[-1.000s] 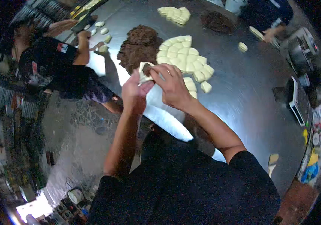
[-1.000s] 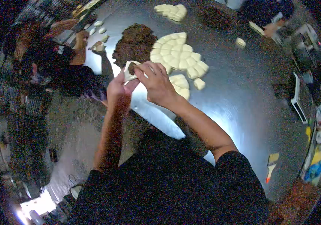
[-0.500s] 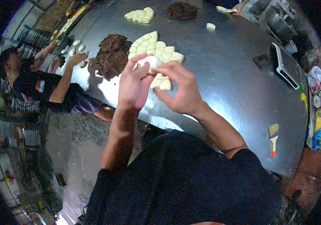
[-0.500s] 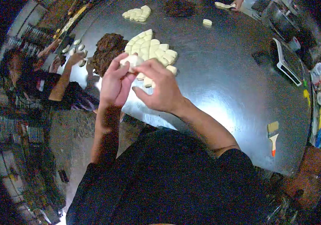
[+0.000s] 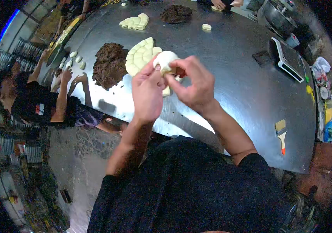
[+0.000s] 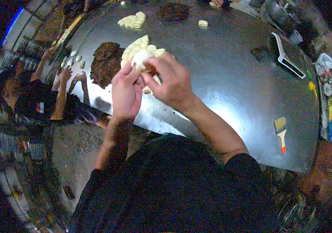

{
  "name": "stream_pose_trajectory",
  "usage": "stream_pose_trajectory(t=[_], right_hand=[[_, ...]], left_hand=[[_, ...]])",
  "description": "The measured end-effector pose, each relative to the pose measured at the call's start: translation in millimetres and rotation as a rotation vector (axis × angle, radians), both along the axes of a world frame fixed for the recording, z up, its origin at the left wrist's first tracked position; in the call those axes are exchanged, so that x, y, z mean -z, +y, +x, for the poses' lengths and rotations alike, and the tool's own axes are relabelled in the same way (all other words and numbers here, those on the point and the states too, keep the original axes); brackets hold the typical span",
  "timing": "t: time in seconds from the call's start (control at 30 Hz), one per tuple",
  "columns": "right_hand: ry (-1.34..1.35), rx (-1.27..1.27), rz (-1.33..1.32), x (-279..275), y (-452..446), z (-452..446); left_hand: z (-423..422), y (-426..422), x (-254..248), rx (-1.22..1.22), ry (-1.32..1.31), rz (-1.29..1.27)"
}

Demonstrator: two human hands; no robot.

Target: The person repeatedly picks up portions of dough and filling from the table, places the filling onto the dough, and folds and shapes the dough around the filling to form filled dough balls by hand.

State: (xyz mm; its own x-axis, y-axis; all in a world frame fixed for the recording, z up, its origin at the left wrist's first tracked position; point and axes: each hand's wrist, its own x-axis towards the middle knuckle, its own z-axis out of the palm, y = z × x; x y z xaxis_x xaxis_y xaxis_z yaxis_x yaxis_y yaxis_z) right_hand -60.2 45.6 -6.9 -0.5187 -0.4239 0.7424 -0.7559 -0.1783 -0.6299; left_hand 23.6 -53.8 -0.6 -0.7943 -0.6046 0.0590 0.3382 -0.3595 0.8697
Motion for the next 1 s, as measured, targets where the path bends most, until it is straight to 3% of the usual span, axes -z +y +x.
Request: stream_pose_trajectory(t=[0.03,0.1,0.13,0.23,0.3,0.37,0.43,0.5,0.53,0.57,0.67,0.73,0.77,0.87,0.97,1.0], right_hand=[[0.0,0.008,0.003,3,2,-3],[0.25,0.083,0.013,10,3,-18],[0.383,0.109,0.046,7,4,-20],[0.397,0.005,-0.01,-5,13,-7],[0.343,0.081,-0.04,-5,20,-2],[-0.1,0.141,0.064,-4,26,0],[-0.121,0.171,0.088,5,27,-9],[0.41,0.309,0.115,13,30,-16],[0.502,0.303,0.156,16,33,-11],[0.51,0.282,0.199,16,34,0],[0.419,0.251,0.328,33,53,11],[0.215,0.188,0.183,48,71,8],[0.203,0.193,0.185,50,79,8],[0.058,0.266,0.17,56,104,10],[-0.032,0.272,0.206,80,118,1],[-0.058,0.254,0.216,82,120,-1]], left_hand=[[1,2,1,0.008,0.0,0.003],[-1,1,1,0.104,-0.052,0.235],[-1,1,1,0.108,-0.05,0.234],[3,0,-6,0.078,-0.119,-0.186],[-1,12,-15,0.038,-0.128,-0.091],[-5,19,-12,0.143,-0.188,-0.102],[-7,11,4,0.196,-0.238,-0.071],[-6,-6,27,0.531,-0.015,0.229],[-11,29,-2,0.227,-0.083,0.136],[-10,22,6,0.194,-0.172,-0.022],[-19,16,34,0.254,-0.235,-0.049],[-21,21,53,0.234,-0.349,-0.326],[-20,19,67,0.243,-0.359,-0.326],[-16,14,126,0.227,-0.472,-0.65],[-16,14,191,0.506,-0.538,-0.801],[-16,22,204,0.605,-0.586,-0.687]])
